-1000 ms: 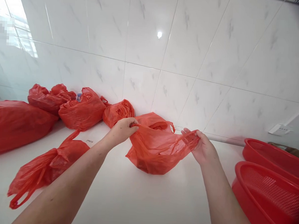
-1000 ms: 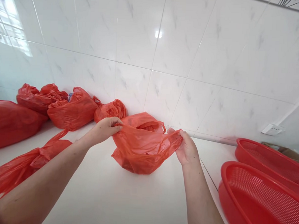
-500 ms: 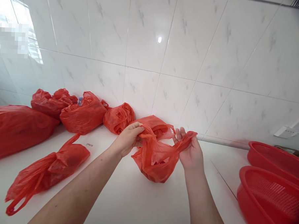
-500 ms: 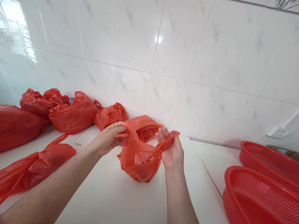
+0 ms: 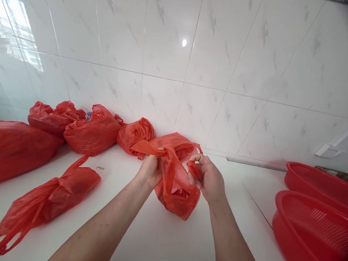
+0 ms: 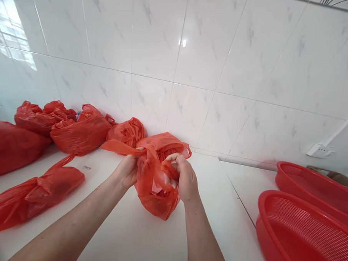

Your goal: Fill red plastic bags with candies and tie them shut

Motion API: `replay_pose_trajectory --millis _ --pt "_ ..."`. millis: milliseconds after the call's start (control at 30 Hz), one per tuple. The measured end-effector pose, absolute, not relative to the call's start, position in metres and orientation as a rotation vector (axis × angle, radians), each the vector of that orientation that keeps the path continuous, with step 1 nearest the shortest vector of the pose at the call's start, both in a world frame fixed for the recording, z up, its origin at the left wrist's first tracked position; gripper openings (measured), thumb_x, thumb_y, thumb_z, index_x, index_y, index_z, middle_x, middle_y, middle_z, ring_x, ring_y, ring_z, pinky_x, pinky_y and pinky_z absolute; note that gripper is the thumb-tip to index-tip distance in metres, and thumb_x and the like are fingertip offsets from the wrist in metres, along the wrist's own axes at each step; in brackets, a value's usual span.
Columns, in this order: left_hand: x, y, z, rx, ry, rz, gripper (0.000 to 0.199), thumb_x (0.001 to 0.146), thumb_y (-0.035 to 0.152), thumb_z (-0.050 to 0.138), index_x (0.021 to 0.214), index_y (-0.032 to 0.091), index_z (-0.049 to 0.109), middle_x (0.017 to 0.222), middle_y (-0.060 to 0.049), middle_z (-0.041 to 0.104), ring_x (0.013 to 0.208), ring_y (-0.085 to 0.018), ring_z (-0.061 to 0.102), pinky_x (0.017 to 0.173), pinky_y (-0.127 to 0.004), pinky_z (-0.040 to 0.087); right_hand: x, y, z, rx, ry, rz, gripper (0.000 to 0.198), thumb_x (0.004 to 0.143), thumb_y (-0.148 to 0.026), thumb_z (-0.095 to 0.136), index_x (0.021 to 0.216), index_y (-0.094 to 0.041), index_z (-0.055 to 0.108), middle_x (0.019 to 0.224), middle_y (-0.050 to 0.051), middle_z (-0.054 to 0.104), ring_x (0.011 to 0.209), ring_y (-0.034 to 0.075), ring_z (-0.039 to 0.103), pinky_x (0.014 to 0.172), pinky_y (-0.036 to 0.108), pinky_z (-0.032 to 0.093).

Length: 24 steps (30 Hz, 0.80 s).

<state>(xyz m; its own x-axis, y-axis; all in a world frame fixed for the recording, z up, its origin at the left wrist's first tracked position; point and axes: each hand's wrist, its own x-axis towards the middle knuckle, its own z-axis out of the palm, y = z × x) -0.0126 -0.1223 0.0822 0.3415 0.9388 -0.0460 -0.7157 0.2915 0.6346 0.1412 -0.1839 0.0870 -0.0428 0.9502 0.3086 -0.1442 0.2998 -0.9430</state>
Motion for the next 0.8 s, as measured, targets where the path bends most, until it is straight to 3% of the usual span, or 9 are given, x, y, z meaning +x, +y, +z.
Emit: replay_pose_trajectory --millis 100,167,233,367,500,667,800 --pt "-0.007 -0.124 0.080 0.602 0.425 1.209 0.003 0.077 0.015 0.055 0.074 0.016 0.055 0.064 0.000 0.061 0.055 -0.009 0.059 0.051 -0.019 0.049 0.136 -0.187 0.090 -0.952 -1.191 0.989 0.027 0.081 -0.045 0.052 0.100 -0.026 0.054 0.055 -0.005 0.051 0.045 0.009 0.043 0.039 0.019 0.029" --pt "-0.005 -0.128 0.080 0.624 0.422 1.213 0.003 0.078 0.018 0.056 0.077 0.015 0.057 0.067 0.000 0.063 0.058 -0.009 0.060 0.054 -0.019 0.051 0.133 -0.188 0.091 -0.992 -1.209 1.062 0.046 0.078 -0.042 0.060 0.120 -0.030 0.046 0.059 -0.006 0.051 0.050 0.011 0.048 0.045 0.020 0.037" --pt "-0.006 -0.134 0.082 0.722 0.410 1.125 0.011 0.080 0.026 0.057 0.079 0.015 0.059 0.072 -0.003 0.065 0.061 -0.012 0.062 0.058 -0.022 0.052 0.130 -0.187 0.089 -1.020 -1.306 1.129 0.056 0.077 -0.041 0.063 0.127 -0.030 0.041 0.060 -0.006 0.052 0.052 0.012 0.050 0.048 0.023 0.040" --pt "-0.010 -0.146 0.084 1.083 0.395 1.015 0.028 0.084 0.040 0.051 0.096 0.017 0.060 0.089 -0.008 0.066 0.078 -0.020 0.064 0.068 -0.032 0.053 0.128 -0.175 0.078 -1.056 -1.370 1.095 0.028 0.077 -0.042 0.062 0.095 -0.022 0.060 0.063 -0.004 0.053 0.049 0.009 0.044 0.046 0.022 0.036" --pt "-0.013 -0.148 0.072 1.425 0.739 1.435 0.023 0.083 0.032 0.054 0.103 0.021 0.056 0.102 -0.005 0.063 0.096 -0.018 0.059 0.083 -0.032 0.047 0.128 -0.158 0.063 -1.106 -1.081 1.148 0.027 0.075 -0.045 0.062 0.077 -0.019 0.055 0.057 -0.005 0.048 0.046 0.007 0.040 0.039 0.018 0.024" --pt "-0.013 -0.146 0.052 2.161 0.872 1.421 0.025 0.075 0.020 0.062 0.099 0.025 0.061 0.102 -0.002 0.059 0.095 -0.017 0.055 0.083 -0.031 0.044 0.126 -0.147 0.047 -1.089 -0.997 1.223 0.031 0.074 -0.043 0.063 0.063 -0.019 0.046 0.049 -0.007 0.037 0.039 0.005 0.030 0.035 0.019 0.017" --pt "-0.012 -0.143 0.044 2.218 0.913 1.304 0.011 0.081 0.016 0.052 0.078 0.022 0.062 0.082 0.000 0.059 0.077 -0.013 0.055 0.071 -0.026 0.043 0.129 -0.144 0.043 -1.091 -0.975 1.228 0.028 0.075 -0.042 0.060 0.065 -0.020 0.045 0.050 -0.006 0.044 0.039 0.007 0.037 0.034 0.019 0.018"
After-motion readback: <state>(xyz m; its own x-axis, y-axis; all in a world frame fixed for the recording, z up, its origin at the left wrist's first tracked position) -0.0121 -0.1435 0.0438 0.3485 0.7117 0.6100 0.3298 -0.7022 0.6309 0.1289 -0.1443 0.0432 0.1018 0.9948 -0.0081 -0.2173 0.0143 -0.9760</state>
